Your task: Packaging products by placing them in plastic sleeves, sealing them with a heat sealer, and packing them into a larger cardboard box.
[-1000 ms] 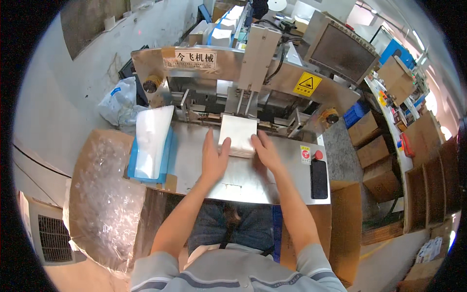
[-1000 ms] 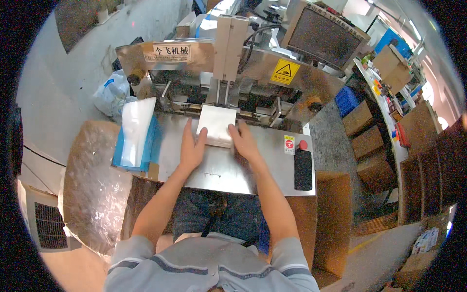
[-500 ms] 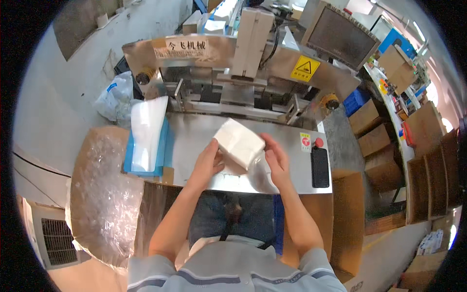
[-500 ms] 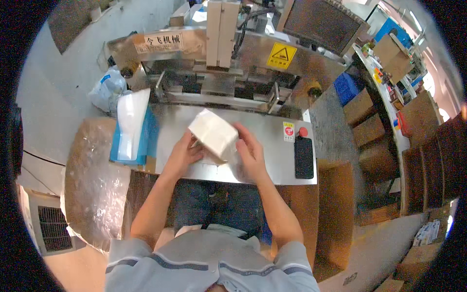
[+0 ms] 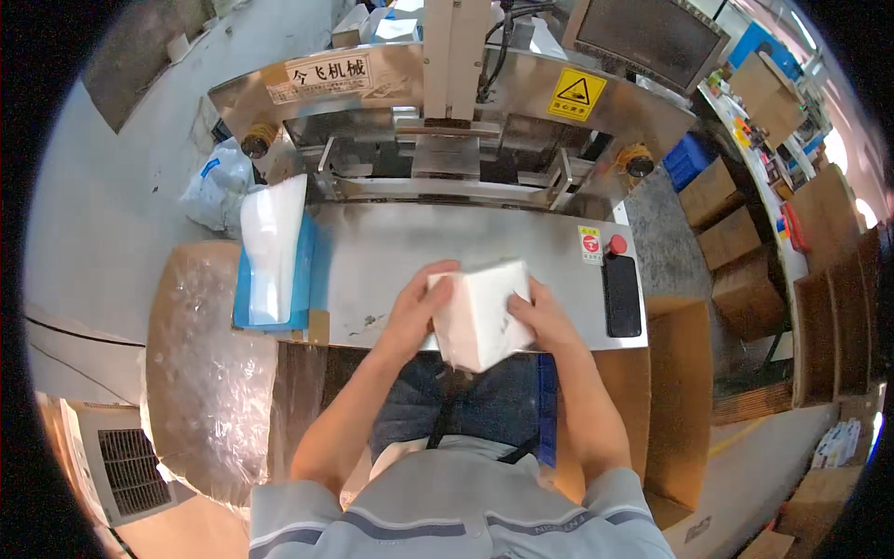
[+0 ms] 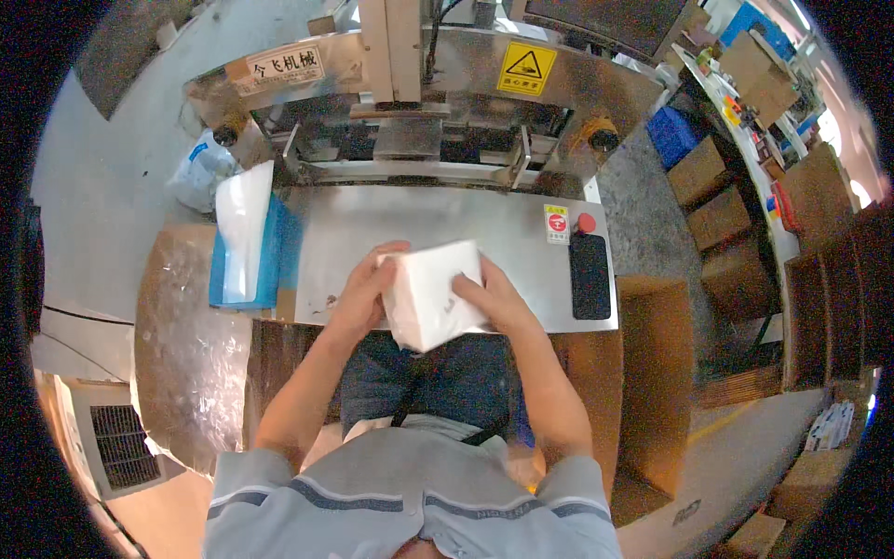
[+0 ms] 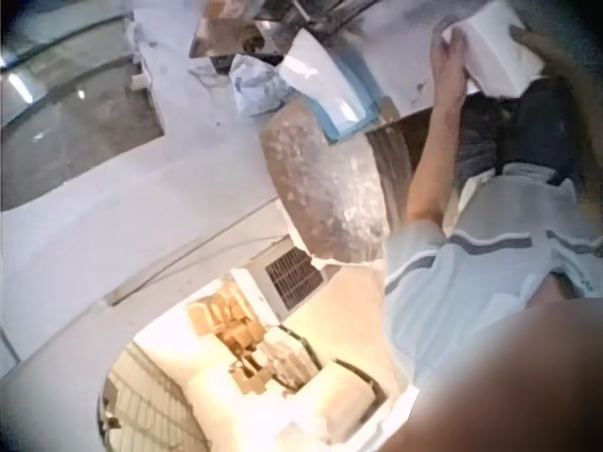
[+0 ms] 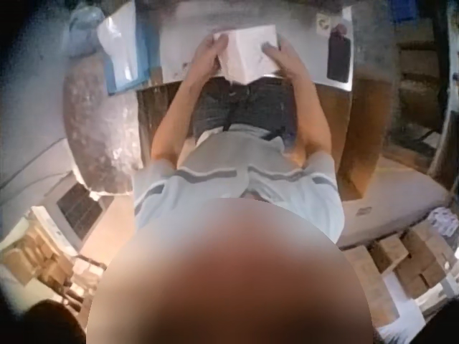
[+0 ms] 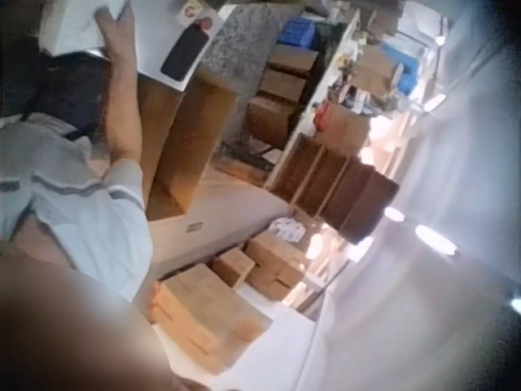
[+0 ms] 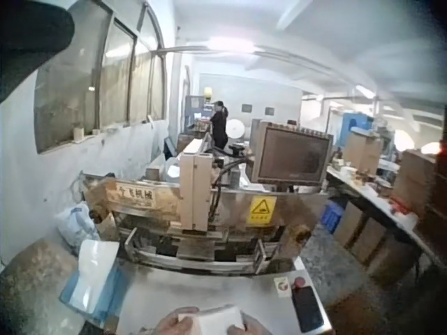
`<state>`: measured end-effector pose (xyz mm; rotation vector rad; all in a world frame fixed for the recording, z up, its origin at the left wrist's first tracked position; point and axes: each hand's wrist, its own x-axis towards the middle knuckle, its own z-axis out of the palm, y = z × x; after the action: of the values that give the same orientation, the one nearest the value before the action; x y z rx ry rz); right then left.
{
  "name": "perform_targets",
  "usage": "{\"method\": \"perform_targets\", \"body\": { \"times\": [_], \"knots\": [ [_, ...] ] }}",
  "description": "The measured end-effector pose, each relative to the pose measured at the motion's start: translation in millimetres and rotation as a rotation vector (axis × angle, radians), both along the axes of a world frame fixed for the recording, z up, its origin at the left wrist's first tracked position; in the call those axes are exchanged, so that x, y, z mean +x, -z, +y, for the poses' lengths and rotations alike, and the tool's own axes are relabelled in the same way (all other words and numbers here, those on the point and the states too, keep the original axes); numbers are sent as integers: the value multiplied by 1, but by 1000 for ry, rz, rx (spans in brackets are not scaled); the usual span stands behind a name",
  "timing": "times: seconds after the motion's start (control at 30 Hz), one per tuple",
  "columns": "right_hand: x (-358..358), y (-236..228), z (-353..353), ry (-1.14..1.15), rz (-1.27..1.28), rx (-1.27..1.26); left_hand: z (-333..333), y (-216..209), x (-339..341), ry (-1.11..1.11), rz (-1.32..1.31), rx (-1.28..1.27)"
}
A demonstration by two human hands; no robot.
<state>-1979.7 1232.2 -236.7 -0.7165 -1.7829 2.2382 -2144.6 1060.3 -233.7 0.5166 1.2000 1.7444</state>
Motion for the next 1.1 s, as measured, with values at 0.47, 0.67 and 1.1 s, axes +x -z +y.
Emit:
{"method": "perform_targets", "body": {
  "times": [0.47,0.67,1.1],
  "knots": [
    [225,-11,55,945,74,47,124,51,-178,-362,-50,-176],
    [335,7,91,1346,-28,121,126,81,-222,-433,-29,-186],
    [439,335,118,1118,-784,25,88,26,83,302,1661,-266]
  ]
}}
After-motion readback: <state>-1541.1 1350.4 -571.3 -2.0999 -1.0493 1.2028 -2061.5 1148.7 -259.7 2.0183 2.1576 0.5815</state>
